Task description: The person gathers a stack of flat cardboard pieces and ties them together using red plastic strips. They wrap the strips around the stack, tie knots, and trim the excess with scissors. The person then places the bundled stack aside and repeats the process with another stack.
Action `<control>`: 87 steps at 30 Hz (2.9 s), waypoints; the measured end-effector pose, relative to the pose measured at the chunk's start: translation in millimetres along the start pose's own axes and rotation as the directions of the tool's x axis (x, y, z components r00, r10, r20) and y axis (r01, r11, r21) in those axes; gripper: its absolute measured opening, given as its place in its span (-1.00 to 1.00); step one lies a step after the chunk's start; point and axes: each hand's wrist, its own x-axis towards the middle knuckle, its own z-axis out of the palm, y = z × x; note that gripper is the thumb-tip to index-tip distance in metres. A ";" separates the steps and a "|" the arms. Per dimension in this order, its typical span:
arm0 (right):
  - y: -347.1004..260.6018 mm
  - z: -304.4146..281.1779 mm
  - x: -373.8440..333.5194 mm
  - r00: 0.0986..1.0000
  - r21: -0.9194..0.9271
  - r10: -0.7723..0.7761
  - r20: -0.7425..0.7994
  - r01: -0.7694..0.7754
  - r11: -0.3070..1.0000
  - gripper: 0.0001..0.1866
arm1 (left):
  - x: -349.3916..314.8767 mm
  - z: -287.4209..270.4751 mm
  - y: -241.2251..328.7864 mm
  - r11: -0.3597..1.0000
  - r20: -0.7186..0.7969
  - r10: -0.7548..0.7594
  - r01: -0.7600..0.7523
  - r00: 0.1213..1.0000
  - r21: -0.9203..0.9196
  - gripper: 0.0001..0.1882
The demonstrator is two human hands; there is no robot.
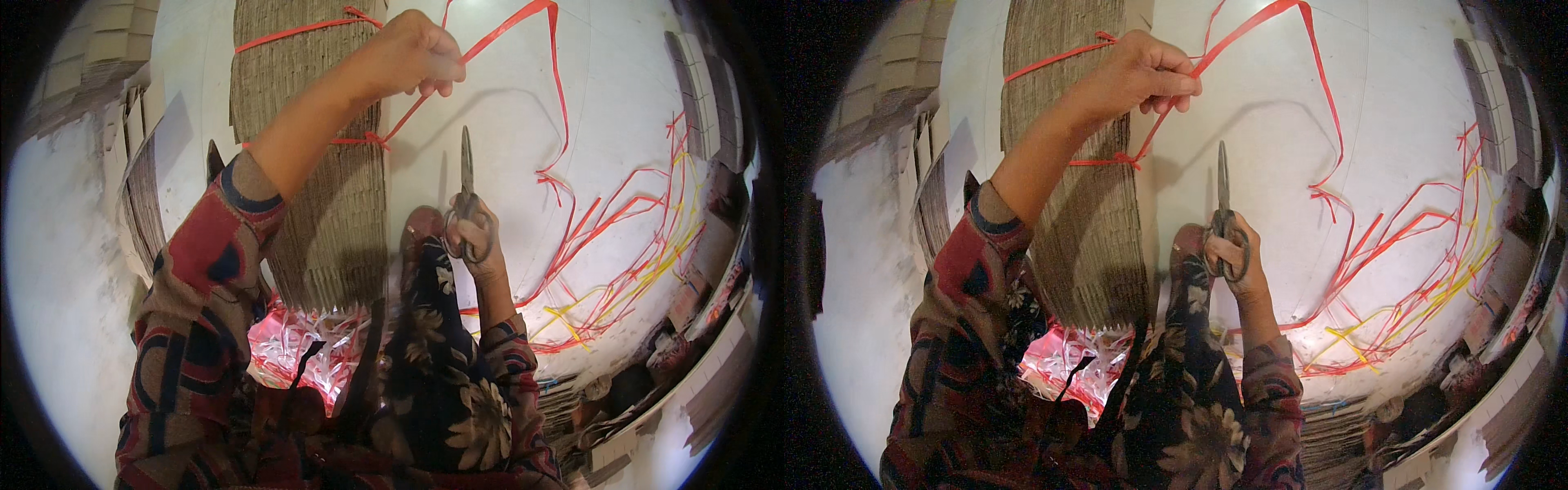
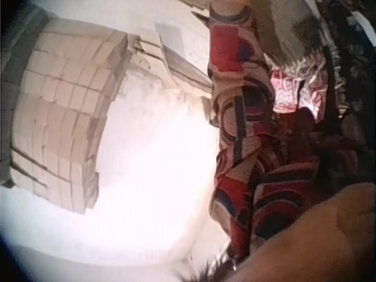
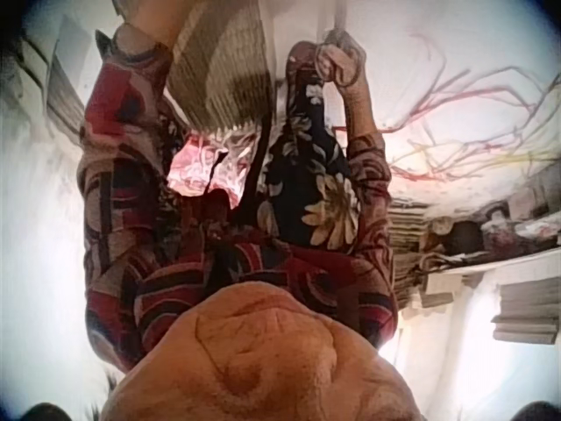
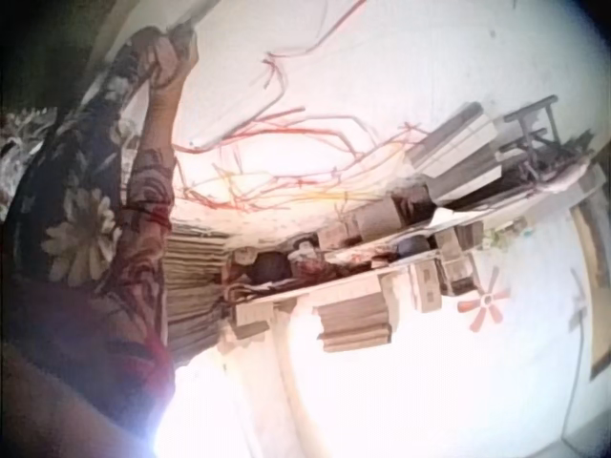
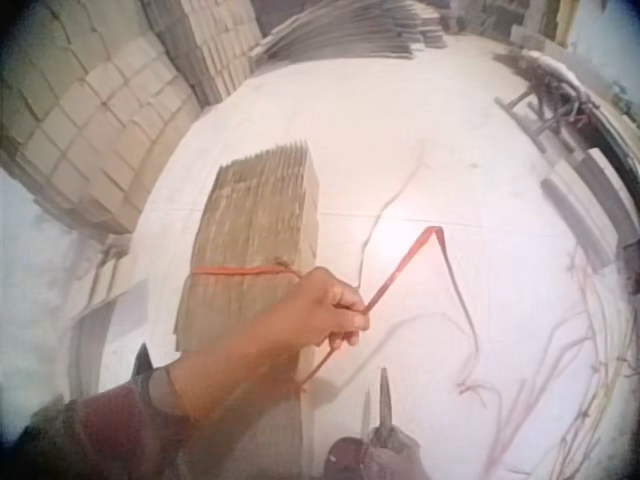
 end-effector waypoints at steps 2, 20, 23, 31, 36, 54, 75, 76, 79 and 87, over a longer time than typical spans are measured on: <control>-5.7 11.4 1.5 0.997 -0.003 0.073 0.008 -0.073 0.997 -0.63 | 1.5 -2.1 4.7 1.000 0.009 -0.016 0.016 1.000 0.009 -0.81; -17.0 58.1 42.5 0.986 -0.802 -0.136 0.093 0.155 0.578 -0.46 | 2.9 7.2 6.1 0.995 0.089 0.041 -0.032 0.995 -0.098 -0.81; -22.0 62.5 49.7 0.977 -0.809 -0.155 0.150 0.211 0.549 -0.49 | 1.3 8.8 7.2 0.995 0.079 0.045 -0.038 0.996 -0.088 -0.81; -28.4 70.0 52.0 0.973 -0.839 -0.195 0.123 0.207 0.504 -0.53 | 3.2 12.7 4.6 0.970 0.039 0.073 -0.062 0.997 -0.237 -0.79; -18.5 60.3 53.0 0.967 -0.828 -0.253 0.010 0.150 0.541 -0.57 | 14.5 3.3 7.2 0.603 -0.035 0.438 -0.265 0.898 0.752 -0.85; -33.2 55.6 80.5 0.941 -0.847 -0.338 -0.015 0.168 0.505 -0.59 | 55.9 -42.1 18.8 0.707 -0.116 0.236 -0.088 0.965 0.702 -0.79; -82.9 117.1 154.7 0.924 -0.863 -0.368 0.104 0.268 0.429 -0.44 | 63.4 -45.4 44.5 0.927 -0.042 0.086 -0.064 0.995 0.368 -0.91; -82.1 116.2 156.0 0.924 -0.859 -0.369 0.103 0.270 0.435 -0.43 | 63.5 -45.5 43.4 0.932 -0.039 0.085 -0.066 0.996 0.356 -0.91; -80.1 115.9 158.3 0.943 -0.843 -0.323 0.084 0.240 0.481 -0.41 | 62.6 -46.3 40.8 0.942 -0.050 0.094 -0.072 0.994 0.327 -0.91; -73.6 119.4 160.3 0.921 -0.827 -0.375 0.105 0.290 0.482 -0.44 | 60.6 -49.6 40.1 0.949 -0.059 0.061 -0.040 0.996 0.314 -0.91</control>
